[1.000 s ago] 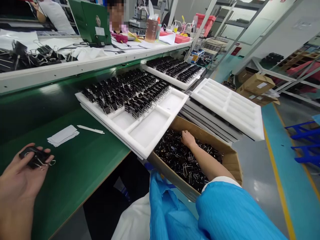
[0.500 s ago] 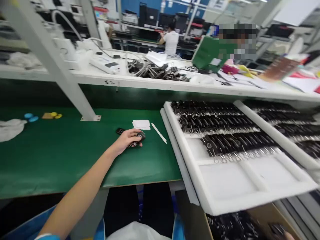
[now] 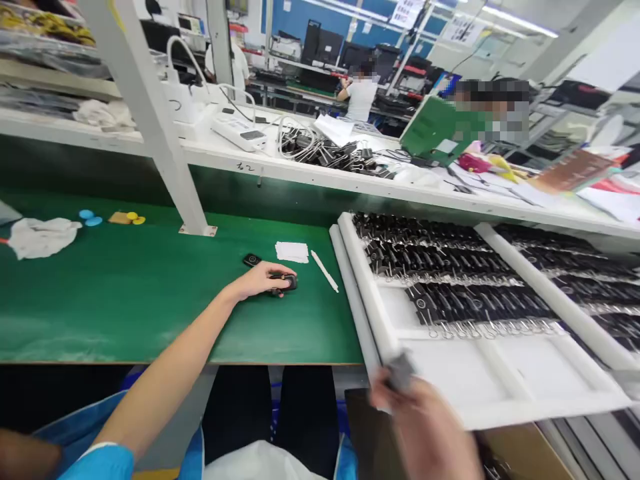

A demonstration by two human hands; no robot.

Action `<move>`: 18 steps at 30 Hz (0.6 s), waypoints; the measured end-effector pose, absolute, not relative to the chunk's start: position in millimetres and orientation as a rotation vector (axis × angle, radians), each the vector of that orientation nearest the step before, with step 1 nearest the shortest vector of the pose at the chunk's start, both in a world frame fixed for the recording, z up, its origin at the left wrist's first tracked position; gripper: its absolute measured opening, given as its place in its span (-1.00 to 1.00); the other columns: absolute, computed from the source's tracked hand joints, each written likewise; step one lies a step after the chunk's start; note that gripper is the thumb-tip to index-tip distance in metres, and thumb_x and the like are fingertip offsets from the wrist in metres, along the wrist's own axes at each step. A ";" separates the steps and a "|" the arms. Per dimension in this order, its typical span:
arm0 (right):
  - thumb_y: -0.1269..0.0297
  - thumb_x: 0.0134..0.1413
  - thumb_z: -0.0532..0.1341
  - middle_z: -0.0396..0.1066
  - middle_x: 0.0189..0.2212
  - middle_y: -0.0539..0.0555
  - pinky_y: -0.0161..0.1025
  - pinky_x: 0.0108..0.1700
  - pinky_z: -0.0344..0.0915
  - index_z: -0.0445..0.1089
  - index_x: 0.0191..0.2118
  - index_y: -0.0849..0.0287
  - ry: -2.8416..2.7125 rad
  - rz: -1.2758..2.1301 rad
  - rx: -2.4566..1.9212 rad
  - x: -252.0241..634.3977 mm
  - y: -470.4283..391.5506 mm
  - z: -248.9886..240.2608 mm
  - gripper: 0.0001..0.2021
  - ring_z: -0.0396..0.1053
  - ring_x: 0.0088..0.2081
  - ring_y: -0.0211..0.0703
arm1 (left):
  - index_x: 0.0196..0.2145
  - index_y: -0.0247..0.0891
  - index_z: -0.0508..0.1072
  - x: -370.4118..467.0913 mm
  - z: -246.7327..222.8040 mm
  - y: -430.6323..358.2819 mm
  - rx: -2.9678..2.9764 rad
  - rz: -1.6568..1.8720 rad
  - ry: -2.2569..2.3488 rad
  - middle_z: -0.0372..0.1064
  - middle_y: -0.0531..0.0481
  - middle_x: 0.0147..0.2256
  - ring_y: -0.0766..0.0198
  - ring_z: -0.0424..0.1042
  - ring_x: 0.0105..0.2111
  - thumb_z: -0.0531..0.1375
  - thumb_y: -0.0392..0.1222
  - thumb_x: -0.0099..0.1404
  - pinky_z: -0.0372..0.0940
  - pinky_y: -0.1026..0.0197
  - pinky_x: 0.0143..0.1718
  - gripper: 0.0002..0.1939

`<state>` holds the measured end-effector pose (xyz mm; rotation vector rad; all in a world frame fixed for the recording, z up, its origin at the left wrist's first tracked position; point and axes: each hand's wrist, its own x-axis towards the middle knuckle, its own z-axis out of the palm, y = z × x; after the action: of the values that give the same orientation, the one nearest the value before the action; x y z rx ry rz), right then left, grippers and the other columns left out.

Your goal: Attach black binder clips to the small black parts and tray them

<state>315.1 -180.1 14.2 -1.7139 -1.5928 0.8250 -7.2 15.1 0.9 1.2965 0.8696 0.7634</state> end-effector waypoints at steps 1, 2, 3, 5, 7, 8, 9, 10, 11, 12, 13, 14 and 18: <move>-0.27 0.31 -0.07 0.39 -0.40 0.24 0.28 -0.22 0.40 0.47 -0.25 -0.07 -1.540 0.943 -1.599 295.9 -172.9 9.6 -0.49 0.43 -0.31 0.32 | -0.03 -0.31 0.62 -10.6 0.9 16.4 1.316 0.740 0.873 0.55 -0.18 -0.20 0.22 0.55 -0.46 0.44 -0.04 0.14 0.41 0.20 -0.36 -0.53; -0.26 0.33 -0.01 0.42 -0.36 0.22 0.23 -0.15 0.40 0.45 -0.20 -0.03 -1.472 1.076 -1.459 276.5 -161.3 4.2 -0.53 0.44 -0.27 0.27 | -0.03 -0.31 0.61 -13.6 0.9 17.7 1.327 0.723 0.873 0.55 -0.18 -0.21 0.21 0.55 -0.45 0.44 -0.03 0.14 0.41 0.21 -0.37 -0.52; -0.23 0.33 0.09 0.45 -0.32 0.19 0.17 -0.09 0.39 0.43 -0.15 0.00 -1.385 1.203 -1.314 258.2 -146.0 -1.5 -0.59 0.44 -0.24 0.21 | -0.03 -0.32 0.61 -16.2 1.0 18.9 1.329 0.714 0.873 0.56 -0.18 -0.24 0.19 0.55 -0.45 0.44 -0.02 0.14 0.40 0.21 -0.37 -0.52; -0.14 0.21 0.33 0.47 -0.27 0.16 0.04 -0.08 0.38 0.40 -0.04 0.07 -1.204 1.364 -1.109 229.9 -109.4 -11.4 -0.58 0.42 -0.26 0.09 | -0.05 -0.33 0.60 -19.9 1.6 20.8 1.324 0.709 0.880 0.56 -0.16 -0.29 0.18 0.56 -0.46 0.46 -0.03 0.12 0.39 0.22 -0.38 -0.52; -0.11 0.09 0.44 0.48 -0.26 0.17 -0.09 -0.20 0.38 0.42 -0.04 0.16 -1.104 1.380 -1.076 216.0 -74.6 -18.2 -0.50 0.38 -0.33 -0.02 | -0.08 -0.33 0.60 -22.1 3.0 21.8 1.317 0.702 0.890 0.56 -0.15 -0.31 0.18 0.56 -0.48 0.47 -0.05 0.09 0.39 0.22 -0.39 -0.53; -0.13 0.07 0.44 0.48 -0.29 0.18 -0.15 -0.30 0.35 0.45 -0.09 0.20 -1.094 1.377 -1.092 214.0 -60.8 -20.6 -0.49 0.35 -0.38 -0.06 | -0.09 -0.33 0.60 -22.7 3.9 21.9 1.316 0.698 0.891 0.56 -0.16 -0.30 0.19 0.56 -0.48 0.47 -0.05 0.09 0.39 0.22 -0.39 -0.54; -0.16 0.08 0.42 0.46 -0.35 0.17 -0.21 -0.40 0.29 0.46 -0.15 0.23 -1.109 1.380 -1.116 214.4 -50.3 -22.6 -0.50 0.31 -0.45 -0.11 | -0.10 -0.33 0.61 -23.2 4.8 21.9 1.315 0.697 0.887 0.56 -0.16 -0.29 0.19 0.55 -0.48 0.47 -0.05 0.09 0.40 0.21 -0.39 -0.54; -0.19 0.10 0.39 0.43 -0.42 0.14 -0.25 -0.50 0.19 0.47 -0.21 0.24 -1.138 1.382 -1.142 216.4 -43.1 -24.5 -0.49 0.25 -0.51 -0.16 | -0.11 -0.33 0.61 -23.5 5.4 21.8 1.315 0.697 0.879 0.56 -0.17 -0.28 0.19 0.55 -0.49 0.47 -0.04 0.09 0.41 0.20 -0.38 -0.55; -0.23 0.12 0.36 0.38 -0.49 0.09 -0.28 -0.56 0.08 0.48 -0.24 0.24 -1.173 1.382 -1.166 219.2 -38.8 -26.2 -0.48 0.18 -0.56 -0.20 | -0.11 -0.32 0.62 -23.8 5.8 21.7 1.318 0.698 0.869 0.56 -0.17 -0.28 0.20 0.54 -0.49 0.47 -0.03 0.09 0.43 0.19 -0.36 -0.55; -0.25 0.13 0.33 0.33 -0.53 0.06 -0.30 -0.59 -0.01 0.48 -0.25 0.25 -1.208 1.376 -1.184 222.1 -37.0 -27.8 -0.46 0.12 -0.60 -0.23 | -0.11 -0.32 0.62 -24.1 5.8 21.6 1.321 0.697 0.859 0.56 -0.17 -0.28 0.21 0.54 -0.49 0.46 -0.03 0.09 0.44 0.17 -0.35 -0.55; -0.27 0.13 0.31 0.30 -0.56 0.03 -0.30 -0.60 -0.06 0.49 -0.24 0.25 -1.237 1.367 -1.194 224.9 -36.9 -29.4 -0.44 0.08 -0.62 -0.24 | -0.10 -0.31 0.63 -24.4 5.4 21.7 1.322 0.696 0.850 0.56 -0.16 -0.28 0.21 0.53 -0.49 0.46 -0.03 0.09 0.45 0.17 -0.35 -0.55; -0.29 0.13 0.31 0.29 -0.56 0.03 -0.30 -0.60 -0.07 0.51 -0.22 0.25 -1.265 1.356 -1.196 227.2 -37.9 -31.0 -0.43 0.07 -0.61 -0.25 | -0.09 -0.31 0.63 -24.6 4.8 21.8 1.317 0.694 0.841 0.56 -0.16 -0.28 0.21 0.53 -0.49 0.47 -0.03 0.09 0.45 0.16 -0.34 -0.54; -0.27 0.17 0.28 0.31 -0.49 0.06 -0.28 -0.54 0.02 0.54 -0.07 0.28 -1.342 1.318 -1.169 231.6 -43.0 -35.5 -0.40 0.12 -0.54 -0.20 | -0.06 -0.30 0.63 -23.7 2.5 21.8 1.307 0.669 0.797 0.54 -0.16 -0.26 0.20 0.53 -0.45 0.46 -0.03 0.09 0.49 0.15 -0.34 -0.52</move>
<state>231.6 -43.0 -35.5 -1.1687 -1.3415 1.3179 -23.7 21.8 2.5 1.3074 0.7975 0.6689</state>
